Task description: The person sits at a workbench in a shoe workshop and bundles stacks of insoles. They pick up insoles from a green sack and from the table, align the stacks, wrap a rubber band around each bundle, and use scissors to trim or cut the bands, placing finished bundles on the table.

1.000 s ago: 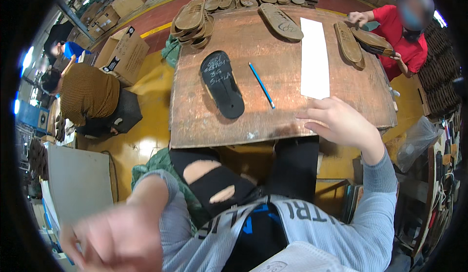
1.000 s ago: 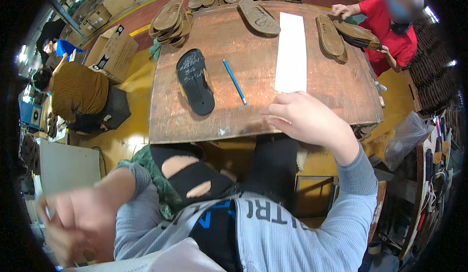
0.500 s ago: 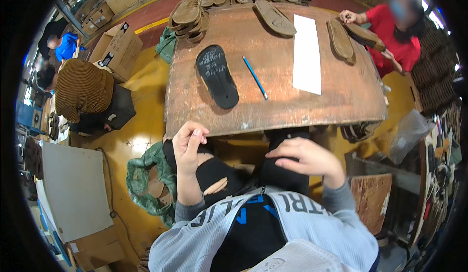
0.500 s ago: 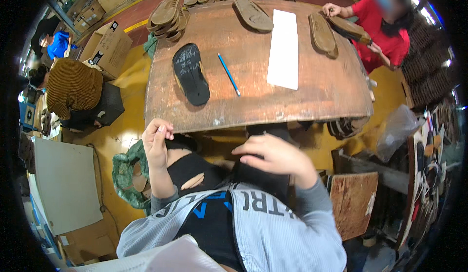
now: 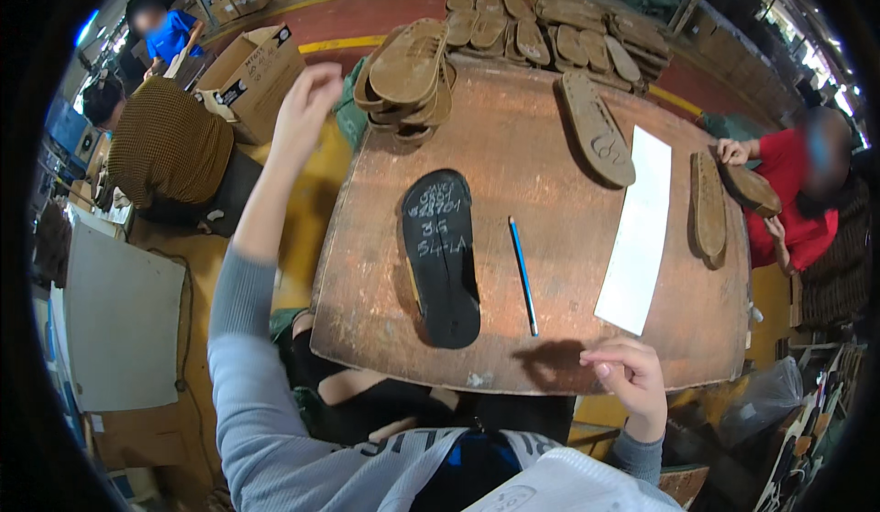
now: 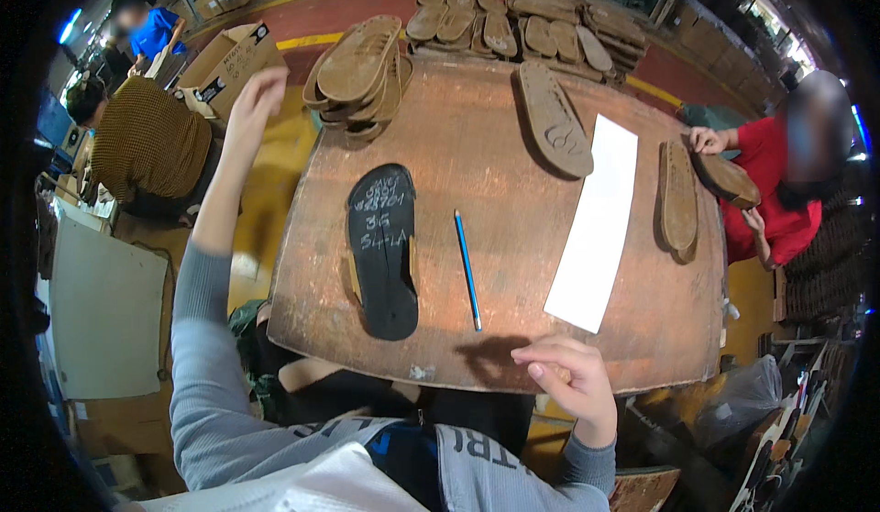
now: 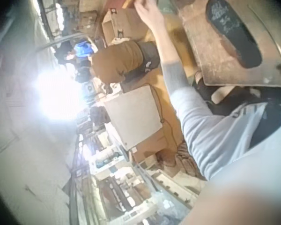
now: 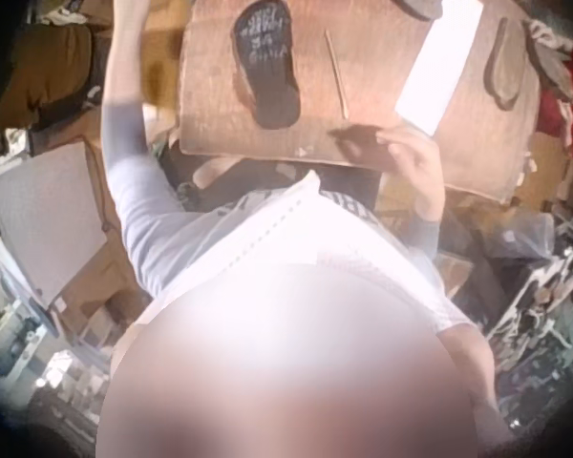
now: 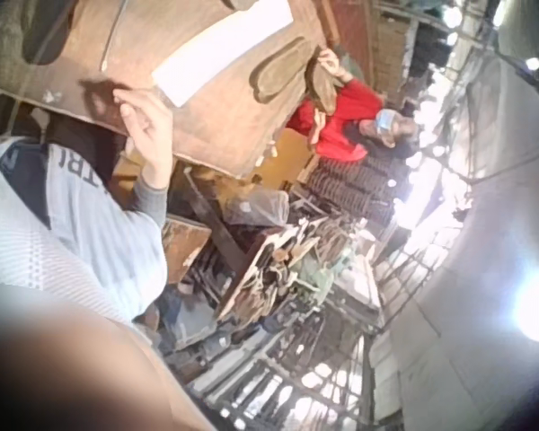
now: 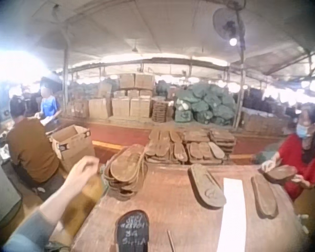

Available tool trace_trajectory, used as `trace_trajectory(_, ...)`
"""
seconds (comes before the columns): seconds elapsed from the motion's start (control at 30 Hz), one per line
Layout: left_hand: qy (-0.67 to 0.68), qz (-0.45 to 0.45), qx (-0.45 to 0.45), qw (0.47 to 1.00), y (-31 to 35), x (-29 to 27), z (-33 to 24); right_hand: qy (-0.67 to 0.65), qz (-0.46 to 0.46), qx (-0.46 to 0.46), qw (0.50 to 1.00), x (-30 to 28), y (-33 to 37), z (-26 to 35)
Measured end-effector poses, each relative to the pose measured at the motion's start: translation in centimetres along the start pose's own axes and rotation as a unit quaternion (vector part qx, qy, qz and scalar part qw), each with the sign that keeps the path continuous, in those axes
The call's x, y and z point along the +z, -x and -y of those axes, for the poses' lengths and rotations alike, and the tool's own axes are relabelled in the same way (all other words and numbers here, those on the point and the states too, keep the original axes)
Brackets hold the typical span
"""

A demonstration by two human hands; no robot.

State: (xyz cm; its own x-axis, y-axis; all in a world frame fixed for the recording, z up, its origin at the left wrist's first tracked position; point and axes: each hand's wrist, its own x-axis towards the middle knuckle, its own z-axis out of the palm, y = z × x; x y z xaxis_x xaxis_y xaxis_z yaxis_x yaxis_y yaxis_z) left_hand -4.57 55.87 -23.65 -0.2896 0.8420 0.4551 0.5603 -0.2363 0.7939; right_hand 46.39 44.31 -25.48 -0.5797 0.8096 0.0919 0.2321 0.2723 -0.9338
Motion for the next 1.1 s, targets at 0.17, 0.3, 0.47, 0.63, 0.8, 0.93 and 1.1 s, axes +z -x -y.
trace_trajectory(0.17, -0.306, -0.025, 0.214, 0.927, -7.8, 6.0, -0.5, 0.106, -0.266, -0.018, 0.958, 0.4, 2.2, -3.6)
trace_trajectory(0.3, -0.493, 0.125, 0.050, 0.859, -8.8, 10.9, -2.3, 0.035, -0.425, 0.058, 0.902, -0.5, 4.5, -6.6)
trace_trajectory(0.47, -0.437, 0.194, -0.142, 0.867, -11.2, 9.8, -0.3, 0.086, -0.408, 0.019, 0.909, -1.6, 4.7, -9.7)
trace_trajectory(0.63, -0.284, 0.114, -0.232, 0.923, -11.8, 7.8, 2.0, -0.045, -0.417, 0.061, 0.906, -2.2, 4.5, -10.4)
trace_trajectory(0.8, -0.298, 0.098, -0.237, 0.919, -11.5, 7.0, 2.6, -0.035, -0.396, 0.055, 0.916, -2.5, 4.4, -10.1)
trace_trajectory(0.93, -0.280, 0.046, -0.264, 0.922, -11.4, 5.7, 4.5, -0.030, -0.398, 0.066, 0.914, -2.6, 4.2, -9.7)
trace_trajectory(1.1, -0.034, -0.005, -0.257, 0.966, -9.8, 5.0, 6.4, -0.046, -0.387, 0.092, 0.916, -2.8, 4.0, -9.3)
